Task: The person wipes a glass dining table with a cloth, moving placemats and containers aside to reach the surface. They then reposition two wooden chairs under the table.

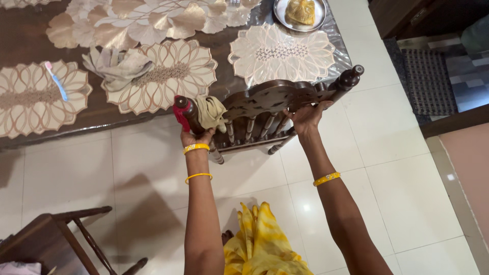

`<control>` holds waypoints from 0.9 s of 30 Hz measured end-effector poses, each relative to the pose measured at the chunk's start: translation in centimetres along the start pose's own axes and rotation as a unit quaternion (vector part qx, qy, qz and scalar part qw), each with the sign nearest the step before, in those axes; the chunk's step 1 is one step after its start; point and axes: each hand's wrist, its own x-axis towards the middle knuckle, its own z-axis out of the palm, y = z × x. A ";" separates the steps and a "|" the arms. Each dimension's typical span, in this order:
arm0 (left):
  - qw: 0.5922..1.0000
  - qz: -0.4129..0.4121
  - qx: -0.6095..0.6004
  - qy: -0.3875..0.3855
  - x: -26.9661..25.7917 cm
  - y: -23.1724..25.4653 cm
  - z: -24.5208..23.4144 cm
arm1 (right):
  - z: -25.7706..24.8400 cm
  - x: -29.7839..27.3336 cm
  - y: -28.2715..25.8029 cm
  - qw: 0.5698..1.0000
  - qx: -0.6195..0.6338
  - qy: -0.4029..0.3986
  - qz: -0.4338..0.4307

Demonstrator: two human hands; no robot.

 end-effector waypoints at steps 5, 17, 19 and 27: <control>0.993 -0.003 0.080 -0.089 -0.1 -0.4 -1.4 | -0.5 0.1 -0.1 0.999 0.034 0.000 0.019; 0.964 0.006 0.116 -0.237 -6.2 -11.1 -0.1 | -1.5 -5.2 -5.3 0.975 0.222 0.020 0.026; 0.941 -0.010 0.126 -0.314 -6.2 -10.7 0.9 | -1.5 -4.5 -5.8 0.978 0.202 0.030 0.032; 0.965 -0.021 0.176 -0.191 -4.5 -9.9 4.9 | -1.1 -1.6 -5.9 0.991 0.119 0.029 0.048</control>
